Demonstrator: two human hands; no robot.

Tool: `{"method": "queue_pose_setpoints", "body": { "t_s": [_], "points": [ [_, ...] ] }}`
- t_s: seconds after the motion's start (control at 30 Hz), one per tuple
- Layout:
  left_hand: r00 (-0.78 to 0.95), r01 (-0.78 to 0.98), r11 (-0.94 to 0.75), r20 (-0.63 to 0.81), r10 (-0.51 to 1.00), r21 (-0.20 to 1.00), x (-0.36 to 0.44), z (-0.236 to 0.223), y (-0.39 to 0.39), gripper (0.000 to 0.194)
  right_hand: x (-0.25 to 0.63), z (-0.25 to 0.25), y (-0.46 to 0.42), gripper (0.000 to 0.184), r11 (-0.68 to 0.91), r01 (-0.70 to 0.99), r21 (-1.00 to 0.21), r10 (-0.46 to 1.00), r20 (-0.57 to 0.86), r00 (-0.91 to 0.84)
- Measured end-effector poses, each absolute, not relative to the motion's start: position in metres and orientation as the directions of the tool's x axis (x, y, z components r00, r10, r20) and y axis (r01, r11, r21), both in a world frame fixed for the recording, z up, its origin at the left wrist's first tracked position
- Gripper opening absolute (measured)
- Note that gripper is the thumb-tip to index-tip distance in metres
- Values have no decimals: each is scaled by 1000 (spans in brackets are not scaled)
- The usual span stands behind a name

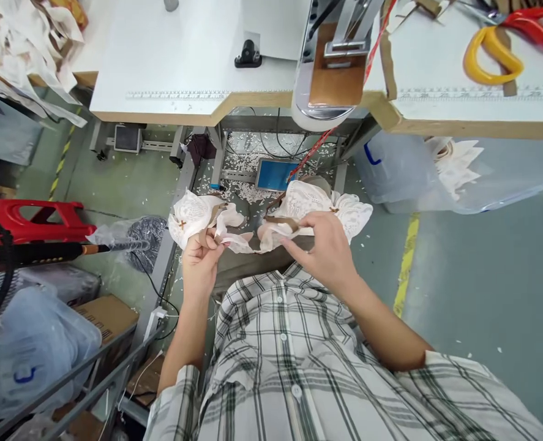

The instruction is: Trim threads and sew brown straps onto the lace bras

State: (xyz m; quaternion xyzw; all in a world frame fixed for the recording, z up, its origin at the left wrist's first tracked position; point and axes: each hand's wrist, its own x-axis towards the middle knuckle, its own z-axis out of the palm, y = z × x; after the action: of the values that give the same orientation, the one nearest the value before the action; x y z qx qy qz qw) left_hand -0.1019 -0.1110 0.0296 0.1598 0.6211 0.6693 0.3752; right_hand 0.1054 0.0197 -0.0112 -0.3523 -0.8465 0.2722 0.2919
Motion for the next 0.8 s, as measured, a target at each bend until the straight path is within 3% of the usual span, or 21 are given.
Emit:
{"method": "queue_pose_setpoints", "body": {
  "t_s": [0.2, 0.3, 0.6, 0.8],
  "points": [
    [-642, -280, 86, -253, 724, 956, -99, 33, -111, 30, 75, 19, 16, 18, 547, 156, -822, 667, 316, -675],
    [-619, -257, 94, -239, 748, 962, -94, 34, -109, 30, 63, 26, 10, 20, 543, 45, -839, 611, 357, -706],
    [-655, -301, 105, -286, 699, 948, -75, 33, -102, 30, 43, 27, 5, 11, 538, 44, -842, 621, 360, -696],
    [-675, -302, 139, -314, 667, 943, -70, 29, -102, 25, 53, 22, 15, 21, 470, 53, -881, 709, 342, -617]
  ]
}}
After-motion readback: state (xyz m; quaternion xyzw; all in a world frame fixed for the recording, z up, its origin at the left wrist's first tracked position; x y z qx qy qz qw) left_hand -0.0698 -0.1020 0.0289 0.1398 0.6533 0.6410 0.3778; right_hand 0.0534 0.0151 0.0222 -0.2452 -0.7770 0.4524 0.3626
